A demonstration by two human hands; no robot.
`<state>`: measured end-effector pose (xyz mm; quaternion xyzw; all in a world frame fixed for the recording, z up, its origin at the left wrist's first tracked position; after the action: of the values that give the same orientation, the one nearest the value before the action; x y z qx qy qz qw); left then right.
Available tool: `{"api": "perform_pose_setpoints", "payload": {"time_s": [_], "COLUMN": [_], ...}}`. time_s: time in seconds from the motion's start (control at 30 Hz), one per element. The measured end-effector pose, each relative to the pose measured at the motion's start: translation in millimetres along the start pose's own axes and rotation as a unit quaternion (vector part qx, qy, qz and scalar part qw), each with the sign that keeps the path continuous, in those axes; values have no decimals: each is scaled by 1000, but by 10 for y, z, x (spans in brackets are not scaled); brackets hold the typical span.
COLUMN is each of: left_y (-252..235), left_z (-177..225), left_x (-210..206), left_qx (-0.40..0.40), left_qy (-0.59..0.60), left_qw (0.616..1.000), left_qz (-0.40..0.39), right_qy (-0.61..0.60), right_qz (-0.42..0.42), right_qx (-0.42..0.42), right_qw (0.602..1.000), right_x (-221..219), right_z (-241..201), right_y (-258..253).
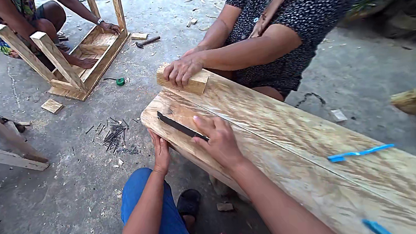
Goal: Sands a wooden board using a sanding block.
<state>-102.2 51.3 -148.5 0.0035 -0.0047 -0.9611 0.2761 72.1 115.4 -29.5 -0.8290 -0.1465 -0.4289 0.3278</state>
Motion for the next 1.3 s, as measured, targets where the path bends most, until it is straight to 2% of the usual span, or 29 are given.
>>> {"api": "perform_pose_setpoints", "payload": {"time_s": [0.13, 0.2, 0.27, 0.37, 0.5, 0.6, 0.7, 0.8, 0.9, 1.03, 1.13, 1.2, 1.3], "left_y": [0, -5, 9, -10, 7, 4, 19, 47, 33, 49, 26, 2, 19], "left_z": [-8, 10, 5, 12, 23, 42, 65, 86, 93, 58, 46, 69, 78], "left_x": [8, 0, -22, -38, 10, 39, 53, 52, 61, 80, 102, 56, 40], "left_qx": [23, 29, 35, 31, 59, 58, 50, 45, 36, 34, 16, 2, -3], "left_qy": [11, 23, 34, 42, 8, -7, -14, -21, -24, -18, -18, -15, -25], "left_qw": [1000, 999, 999, 999, 998, 998, 998, 999, 999, 999, 1000, 1000, 1000], "left_qz": [-9, -14, -12, 4, 17, 21, 23, 19, 9, 7, -1, -3, 7], "right_qy": [70, 88, 95, 70, 6, -7, -7, 26, 50, 87, 88, 76, 25], "right_qz": [36, 57, 78, 78, 28, -25, -25, 14, 40, 91, 124, 145, 116], "right_qx": [-57, -70, -68, -64, -85, -99, -99, -112, -165, -142, -120, -95, -71], "right_qw": [995, 992, 990, 992, 996, 995, 995, 993, 984, 982, 981, 982, 990], "right_x": [880, 1080, 1059, 754, 167, -24, 164, 580, 1080, 1427, 1319, 1141, 753], "right_z": [641, 750, 745, 555, 163, 14, 86, 421, 795, 1039, 1000, 910, 597], "right_y": [1116, 1373, 1359, 895, 33, -339, -88, 580, 1360, 2007, 1902, 1625, 1084]}}
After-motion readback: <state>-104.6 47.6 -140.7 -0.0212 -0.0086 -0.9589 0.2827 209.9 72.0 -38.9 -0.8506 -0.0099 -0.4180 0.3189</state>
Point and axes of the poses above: each hand's wrist, its own y-axis away from the middle knuckle, its own x-axis out of the back of the hand, z = x × y, the point moved 4 cm from there along -y, towards the middle knuckle, and after that the axes turned 1 degree about z, right-handed, at the moved point
